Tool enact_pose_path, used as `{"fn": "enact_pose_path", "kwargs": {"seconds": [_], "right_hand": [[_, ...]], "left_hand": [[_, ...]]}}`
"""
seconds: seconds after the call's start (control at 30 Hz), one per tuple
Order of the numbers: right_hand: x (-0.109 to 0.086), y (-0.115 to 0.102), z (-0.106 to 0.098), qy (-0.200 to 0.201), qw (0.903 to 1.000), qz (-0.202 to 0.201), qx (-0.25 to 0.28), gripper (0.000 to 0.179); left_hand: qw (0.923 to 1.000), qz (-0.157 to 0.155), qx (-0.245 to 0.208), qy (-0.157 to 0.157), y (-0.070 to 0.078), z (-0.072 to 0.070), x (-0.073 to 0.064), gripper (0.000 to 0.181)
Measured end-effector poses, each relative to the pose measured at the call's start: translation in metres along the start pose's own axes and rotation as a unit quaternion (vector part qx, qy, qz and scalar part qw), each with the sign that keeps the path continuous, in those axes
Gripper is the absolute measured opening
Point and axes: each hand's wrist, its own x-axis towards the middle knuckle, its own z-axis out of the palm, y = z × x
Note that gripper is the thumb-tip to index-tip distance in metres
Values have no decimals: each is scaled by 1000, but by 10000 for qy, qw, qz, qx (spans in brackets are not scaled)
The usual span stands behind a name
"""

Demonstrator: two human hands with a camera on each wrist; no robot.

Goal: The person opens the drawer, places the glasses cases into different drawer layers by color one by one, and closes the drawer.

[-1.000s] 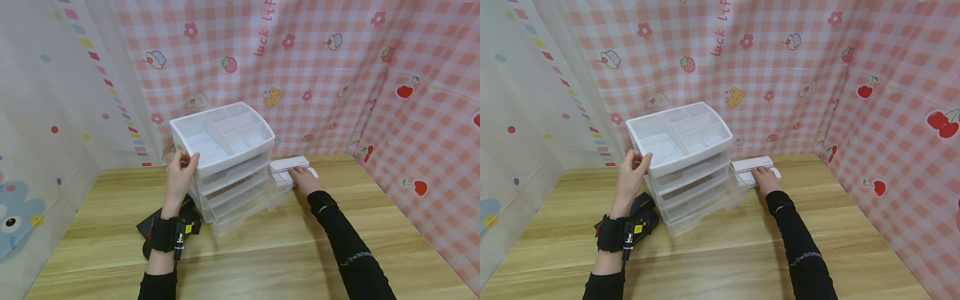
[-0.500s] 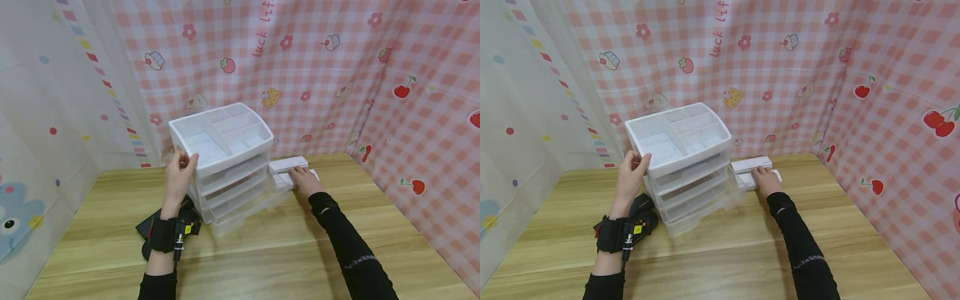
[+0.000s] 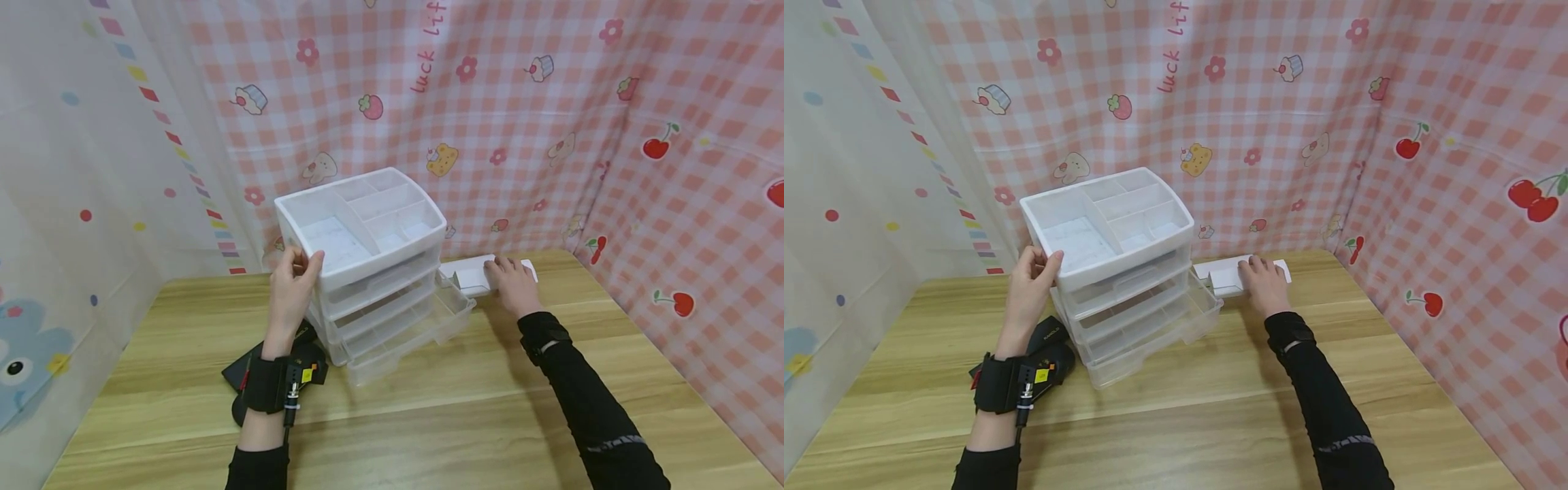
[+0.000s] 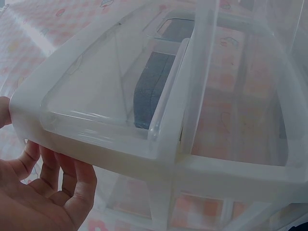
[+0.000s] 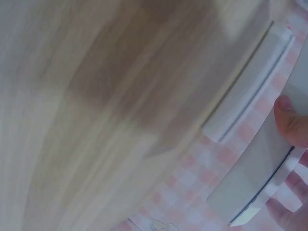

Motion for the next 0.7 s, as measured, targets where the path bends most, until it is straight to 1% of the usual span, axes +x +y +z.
{"fn": "enact_pose_path", "kwargs": {"seconds": [0.2, 0.4, 0.53, 0.7], "right_hand": [[-2, 2, -15, 505, 9987, 24, -65, 61], [-3, -1, -34, 777, 9968, -51, -178, 60], [-5, -7, -45, 1068, 9937, -270, -206, 63], [-8, -20, -59, 1536, 9859, -614, -245, 63]], "left_hand": [[10000, -48, -25, -22, -1, 0, 0, 26], [9999, -111, -43, -55, -1, 1, 0, 26], [9998, -166, -84, -54, -1, 1, 1, 26], [9999, -161, -34, -44, 0, 1, 1, 26]]}}
